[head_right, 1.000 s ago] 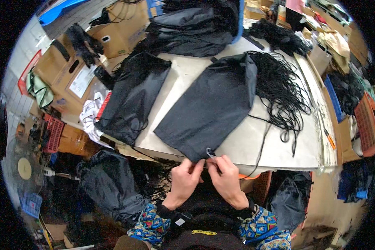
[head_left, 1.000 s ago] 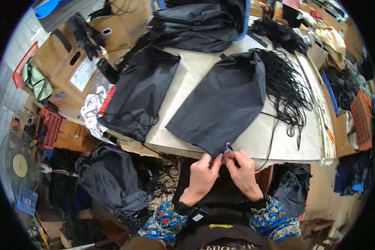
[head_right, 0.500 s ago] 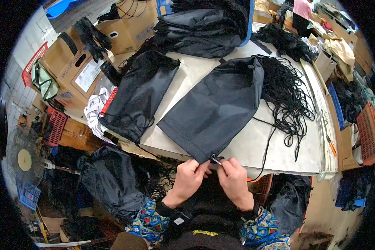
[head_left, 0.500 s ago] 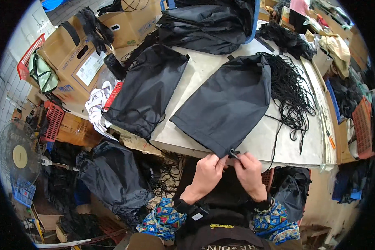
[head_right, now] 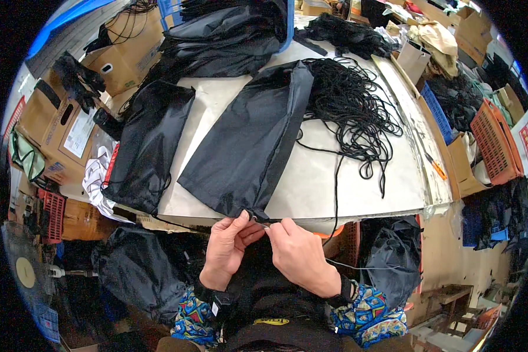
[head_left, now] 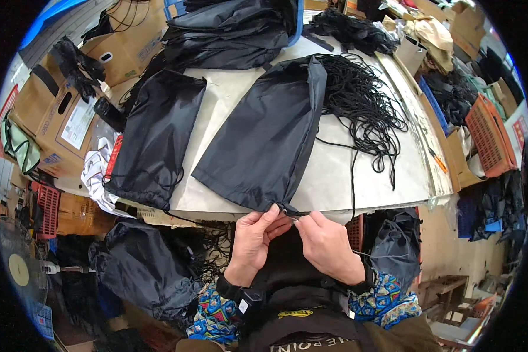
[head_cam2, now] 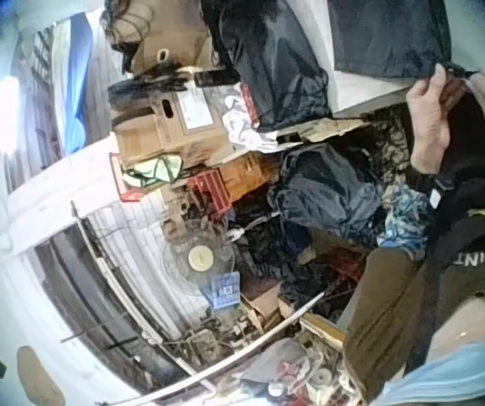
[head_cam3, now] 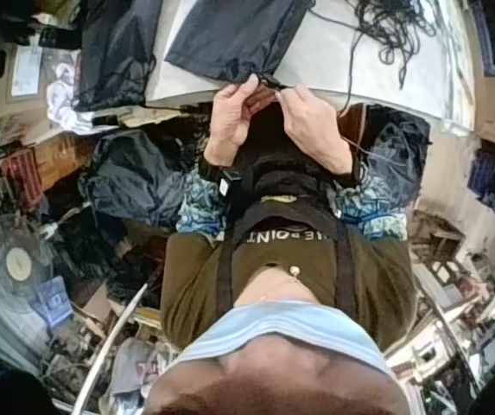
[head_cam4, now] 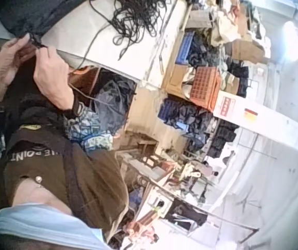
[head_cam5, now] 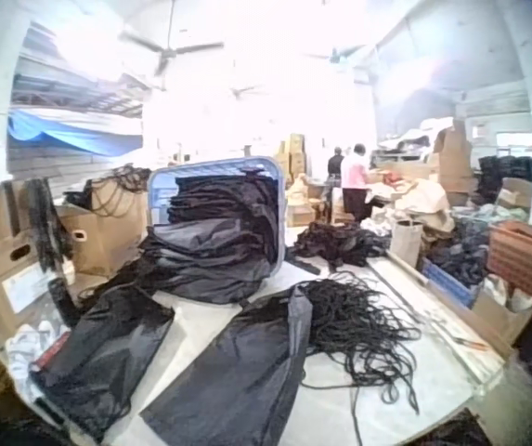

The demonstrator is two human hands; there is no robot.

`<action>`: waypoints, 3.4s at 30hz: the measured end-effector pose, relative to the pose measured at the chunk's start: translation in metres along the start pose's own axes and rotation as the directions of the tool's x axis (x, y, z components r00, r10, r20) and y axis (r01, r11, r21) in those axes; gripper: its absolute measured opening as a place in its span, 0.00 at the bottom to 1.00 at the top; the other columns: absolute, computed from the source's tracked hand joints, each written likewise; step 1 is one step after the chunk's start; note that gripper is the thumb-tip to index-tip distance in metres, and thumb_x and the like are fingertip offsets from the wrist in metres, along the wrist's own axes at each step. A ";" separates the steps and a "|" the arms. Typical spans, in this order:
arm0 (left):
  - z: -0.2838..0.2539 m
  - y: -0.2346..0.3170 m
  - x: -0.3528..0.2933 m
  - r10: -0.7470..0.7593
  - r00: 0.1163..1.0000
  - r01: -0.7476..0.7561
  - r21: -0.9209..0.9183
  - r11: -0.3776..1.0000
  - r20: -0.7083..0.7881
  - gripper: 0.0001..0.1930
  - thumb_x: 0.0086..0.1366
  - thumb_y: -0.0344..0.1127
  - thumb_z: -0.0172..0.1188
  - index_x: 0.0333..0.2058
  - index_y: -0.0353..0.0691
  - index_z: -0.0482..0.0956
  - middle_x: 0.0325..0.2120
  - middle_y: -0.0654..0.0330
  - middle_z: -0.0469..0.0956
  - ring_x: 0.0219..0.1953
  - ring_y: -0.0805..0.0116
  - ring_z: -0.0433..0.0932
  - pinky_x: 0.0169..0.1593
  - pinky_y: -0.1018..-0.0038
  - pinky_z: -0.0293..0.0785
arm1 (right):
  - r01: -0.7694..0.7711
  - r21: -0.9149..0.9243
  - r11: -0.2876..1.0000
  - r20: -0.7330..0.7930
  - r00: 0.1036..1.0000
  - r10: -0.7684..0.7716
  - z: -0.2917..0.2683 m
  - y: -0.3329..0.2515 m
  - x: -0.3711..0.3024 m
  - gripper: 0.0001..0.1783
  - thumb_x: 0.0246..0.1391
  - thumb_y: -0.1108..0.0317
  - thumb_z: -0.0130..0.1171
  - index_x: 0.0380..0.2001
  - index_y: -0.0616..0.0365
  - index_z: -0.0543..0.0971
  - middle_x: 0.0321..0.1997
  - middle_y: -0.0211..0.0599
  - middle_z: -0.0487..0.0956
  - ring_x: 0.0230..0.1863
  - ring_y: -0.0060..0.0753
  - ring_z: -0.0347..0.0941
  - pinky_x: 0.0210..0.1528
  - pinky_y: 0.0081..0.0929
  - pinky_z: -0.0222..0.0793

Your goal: The person assembles black drawstring bags by threading black cords through the top hems using a metal hook tool. They repeatedly pick up bags and cords, pull the cords through the fabric channels, and place the finished items on a pile on the table.

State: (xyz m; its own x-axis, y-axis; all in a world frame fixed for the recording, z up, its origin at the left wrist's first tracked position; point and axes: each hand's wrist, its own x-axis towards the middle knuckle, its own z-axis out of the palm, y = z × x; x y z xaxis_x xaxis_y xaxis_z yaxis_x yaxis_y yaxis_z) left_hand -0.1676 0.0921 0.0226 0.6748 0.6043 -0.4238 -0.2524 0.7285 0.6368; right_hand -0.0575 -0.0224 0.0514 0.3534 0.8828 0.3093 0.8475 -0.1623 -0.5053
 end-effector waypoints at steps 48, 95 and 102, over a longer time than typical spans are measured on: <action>0.035 0.025 0.012 0.610 0.769 -0.637 0.304 0.708 0.191 0.05 0.65 0.29 0.52 0.35 0.34 0.73 0.21 0.75 0.66 0.23 0.87 0.61 0.24 0.82 0.59 | -0.147 0.504 0.851 0.174 0.983 0.066 -0.002 0.030 0.002 0.08 0.56 0.69 0.55 0.33 0.62 0.79 0.21 0.39 0.77 0.22 0.29 0.74 0.27 0.25 0.69; 0.008 -0.016 -0.010 0.622 0.685 -0.587 0.793 0.162 0.380 0.06 0.62 0.30 0.59 0.30 0.32 0.76 0.23 0.61 0.75 0.21 0.76 0.72 0.24 0.81 0.68 | -0.110 0.558 0.822 0.062 0.994 0.091 0.019 0.032 0.012 0.07 0.51 0.71 0.57 0.30 0.65 0.76 0.24 0.48 0.73 0.26 0.48 0.71 0.28 0.34 0.65; -0.005 -0.007 -0.016 0.295 0.947 -0.290 0.722 0.628 0.123 0.08 0.63 0.31 0.57 0.31 0.31 0.78 0.27 0.58 0.79 0.26 0.72 0.80 0.27 0.79 0.76 | -0.001 0.454 0.891 0.020 1.000 -0.009 0.026 0.026 0.003 0.06 0.54 0.72 0.56 0.31 0.66 0.75 0.27 0.43 0.75 0.27 0.40 0.72 0.30 0.31 0.66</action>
State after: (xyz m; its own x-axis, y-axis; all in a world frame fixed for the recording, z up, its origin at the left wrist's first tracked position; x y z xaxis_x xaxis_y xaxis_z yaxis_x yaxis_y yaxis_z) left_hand -0.1803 0.0789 0.0223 0.6504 0.7477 -0.1340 0.1465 0.0496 0.9880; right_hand -0.0442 -0.0127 0.0181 0.3373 0.8931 0.2977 0.5752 0.0548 -0.8162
